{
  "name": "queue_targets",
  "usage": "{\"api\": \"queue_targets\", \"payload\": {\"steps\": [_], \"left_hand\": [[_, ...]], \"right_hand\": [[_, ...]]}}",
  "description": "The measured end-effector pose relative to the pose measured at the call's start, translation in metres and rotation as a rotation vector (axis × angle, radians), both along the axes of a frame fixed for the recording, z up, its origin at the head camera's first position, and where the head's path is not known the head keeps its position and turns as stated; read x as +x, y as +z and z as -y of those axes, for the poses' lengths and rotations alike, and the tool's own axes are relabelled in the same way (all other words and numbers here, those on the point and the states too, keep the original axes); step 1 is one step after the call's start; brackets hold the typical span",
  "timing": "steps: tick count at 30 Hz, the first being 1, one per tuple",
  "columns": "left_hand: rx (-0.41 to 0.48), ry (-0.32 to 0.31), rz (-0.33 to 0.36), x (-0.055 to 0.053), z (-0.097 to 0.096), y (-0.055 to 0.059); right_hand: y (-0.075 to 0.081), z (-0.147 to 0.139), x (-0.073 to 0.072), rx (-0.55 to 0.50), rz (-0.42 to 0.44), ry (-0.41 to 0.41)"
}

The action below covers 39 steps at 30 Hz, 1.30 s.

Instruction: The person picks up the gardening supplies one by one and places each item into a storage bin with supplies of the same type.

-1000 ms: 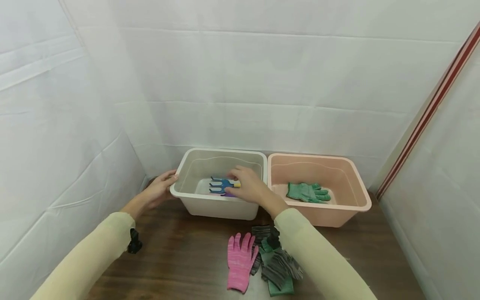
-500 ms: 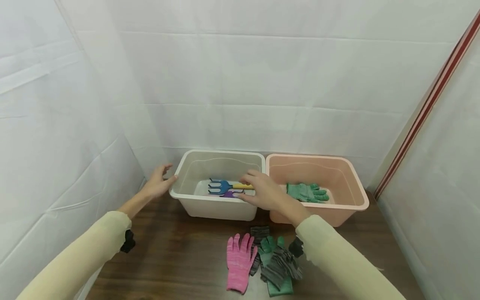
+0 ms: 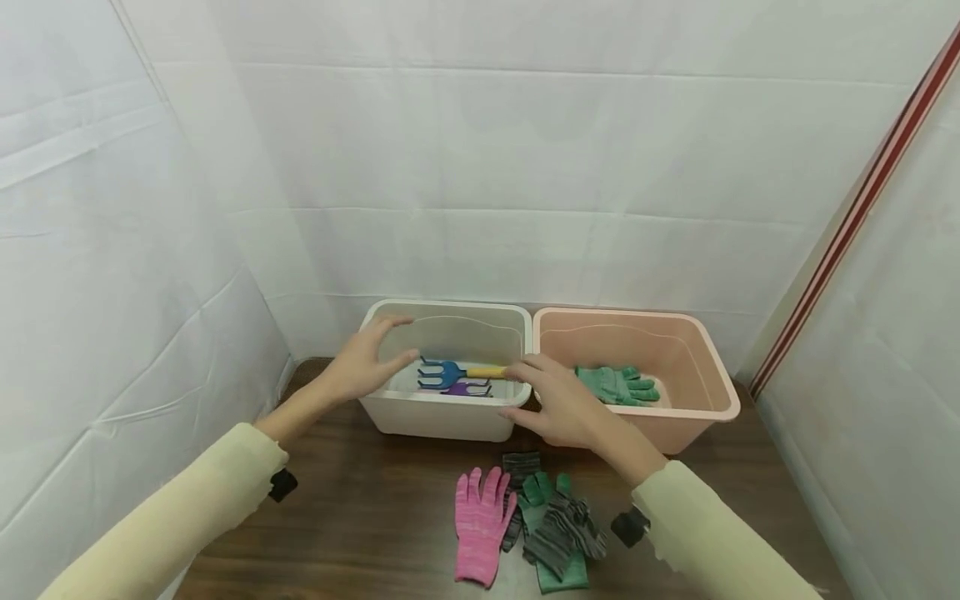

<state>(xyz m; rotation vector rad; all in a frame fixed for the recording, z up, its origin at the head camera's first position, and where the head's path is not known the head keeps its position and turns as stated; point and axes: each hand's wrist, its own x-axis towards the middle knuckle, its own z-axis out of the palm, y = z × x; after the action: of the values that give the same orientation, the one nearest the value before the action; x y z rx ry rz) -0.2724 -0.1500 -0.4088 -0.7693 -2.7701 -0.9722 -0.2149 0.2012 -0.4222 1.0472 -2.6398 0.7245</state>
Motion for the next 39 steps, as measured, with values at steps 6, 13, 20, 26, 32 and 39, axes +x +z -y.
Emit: {"api": "queue_targets", "payload": {"steps": [6, 13, 20, 26, 32, 39], "left_hand": [[-0.046, -0.102, -0.027, 0.023, -0.026, 0.010], [-0.049, -0.179, 0.006, 0.040, -0.047, 0.014], [-0.035, -0.219, 0.057, 0.046, -0.060, 0.010], [0.015, -0.247, 0.084, 0.052, -0.068, 0.005], [0.033, -0.259, 0.099, 0.057, -0.075, 0.000], [0.047, -0.281, 0.107, 0.063, -0.083, -0.004]], "right_hand": [[-0.006, -0.021, 0.017, -0.082, 0.026, -0.047], [-0.006, -0.037, 0.031, -0.181, 0.049, -0.114], [-0.006, -0.046, 0.038, -0.220, 0.038, -0.154], [-0.011, -0.056, 0.041, -0.212, 0.018, -0.190], [-0.014, -0.071, 0.044, -0.237, -0.023, -0.230], [-0.014, -0.090, 0.049, -0.265, -0.033, -0.288]]}}
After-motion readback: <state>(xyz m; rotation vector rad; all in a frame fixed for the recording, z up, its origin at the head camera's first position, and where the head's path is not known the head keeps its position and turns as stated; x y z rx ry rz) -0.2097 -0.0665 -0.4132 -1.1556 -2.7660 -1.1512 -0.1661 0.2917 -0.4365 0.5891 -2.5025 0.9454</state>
